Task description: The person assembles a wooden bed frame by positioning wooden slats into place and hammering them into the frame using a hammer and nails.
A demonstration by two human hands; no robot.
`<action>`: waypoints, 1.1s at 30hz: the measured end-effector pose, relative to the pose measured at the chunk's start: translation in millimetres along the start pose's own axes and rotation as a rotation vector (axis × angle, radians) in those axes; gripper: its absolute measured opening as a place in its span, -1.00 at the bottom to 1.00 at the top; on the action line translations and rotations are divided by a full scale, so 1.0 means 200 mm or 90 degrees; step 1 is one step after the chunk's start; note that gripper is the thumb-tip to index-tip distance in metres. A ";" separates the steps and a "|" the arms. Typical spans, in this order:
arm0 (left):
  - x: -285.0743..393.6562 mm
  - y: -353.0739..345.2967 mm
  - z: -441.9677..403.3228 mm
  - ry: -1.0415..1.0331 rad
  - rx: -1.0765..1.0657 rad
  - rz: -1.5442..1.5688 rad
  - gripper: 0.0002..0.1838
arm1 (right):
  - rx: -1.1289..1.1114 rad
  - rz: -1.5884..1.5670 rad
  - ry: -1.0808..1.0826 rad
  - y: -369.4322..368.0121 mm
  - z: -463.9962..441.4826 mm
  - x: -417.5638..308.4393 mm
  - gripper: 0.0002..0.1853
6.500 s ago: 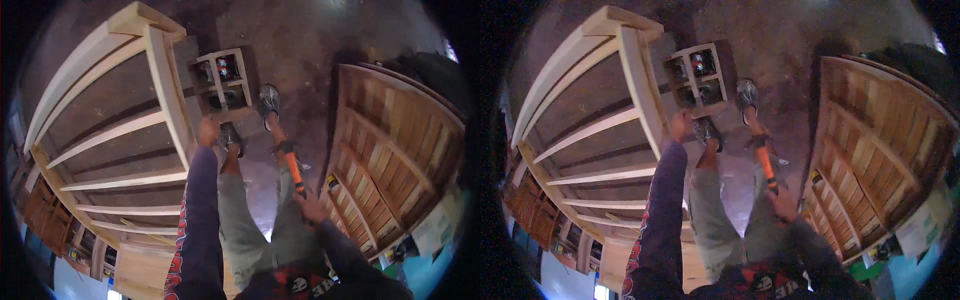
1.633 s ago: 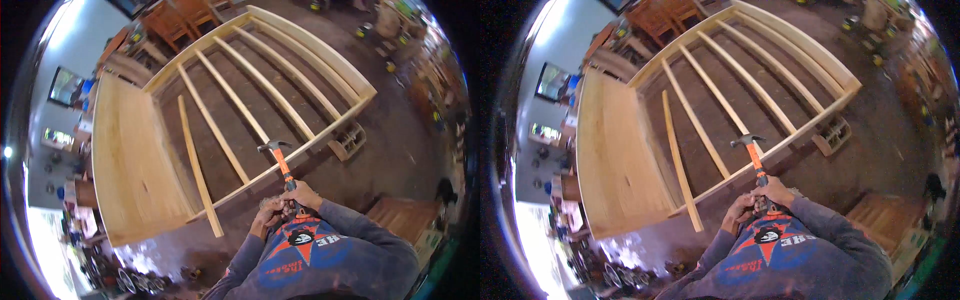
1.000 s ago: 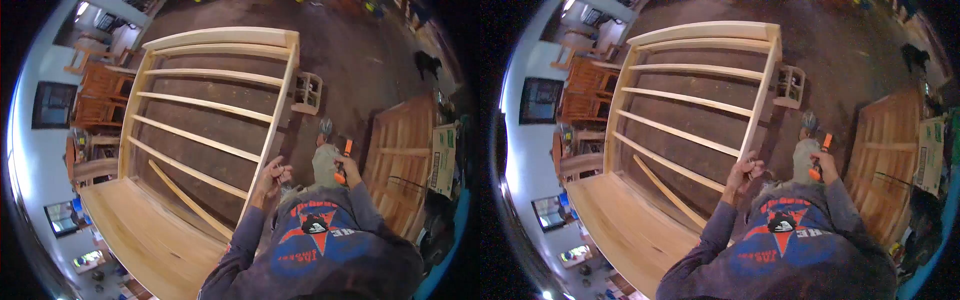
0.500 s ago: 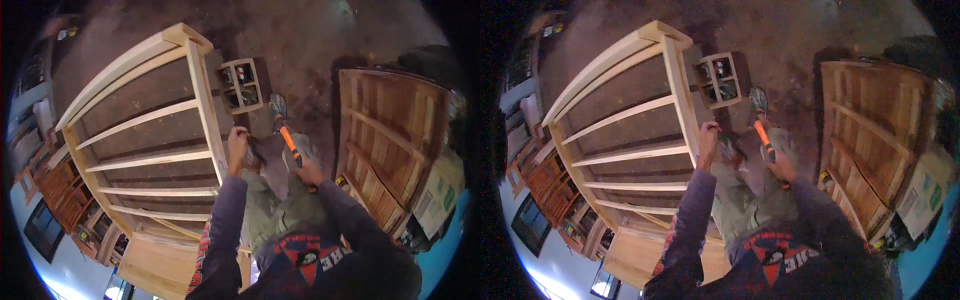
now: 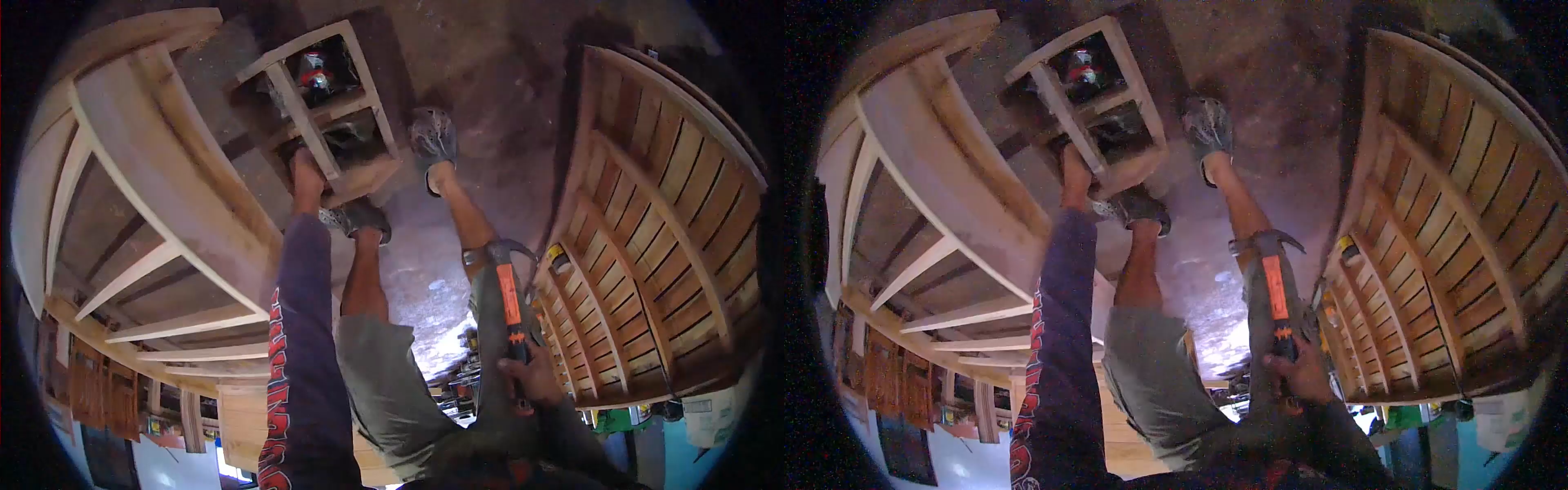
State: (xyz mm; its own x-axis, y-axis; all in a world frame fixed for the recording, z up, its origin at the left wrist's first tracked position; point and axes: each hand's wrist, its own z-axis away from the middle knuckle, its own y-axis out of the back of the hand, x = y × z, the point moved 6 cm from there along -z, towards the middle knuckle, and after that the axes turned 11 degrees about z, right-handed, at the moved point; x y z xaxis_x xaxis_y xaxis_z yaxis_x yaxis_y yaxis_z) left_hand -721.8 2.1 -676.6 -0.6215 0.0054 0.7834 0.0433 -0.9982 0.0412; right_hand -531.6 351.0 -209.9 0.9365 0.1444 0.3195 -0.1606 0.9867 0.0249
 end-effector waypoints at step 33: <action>-0.21 -0.19 0.08 0.130 0.080 -0.113 -0.78 | 0.098 0.021 0.102 -0.06 0.08 -0.18 -0.79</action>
State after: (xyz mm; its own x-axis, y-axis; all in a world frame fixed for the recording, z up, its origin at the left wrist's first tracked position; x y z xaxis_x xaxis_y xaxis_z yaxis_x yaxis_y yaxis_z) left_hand -683.5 40.3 -701.1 -0.7718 0.1547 0.6167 0.0087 -0.9673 0.2536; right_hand -567.6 332.7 -207.2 0.9655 0.1986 0.1685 -0.2262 0.9601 0.1646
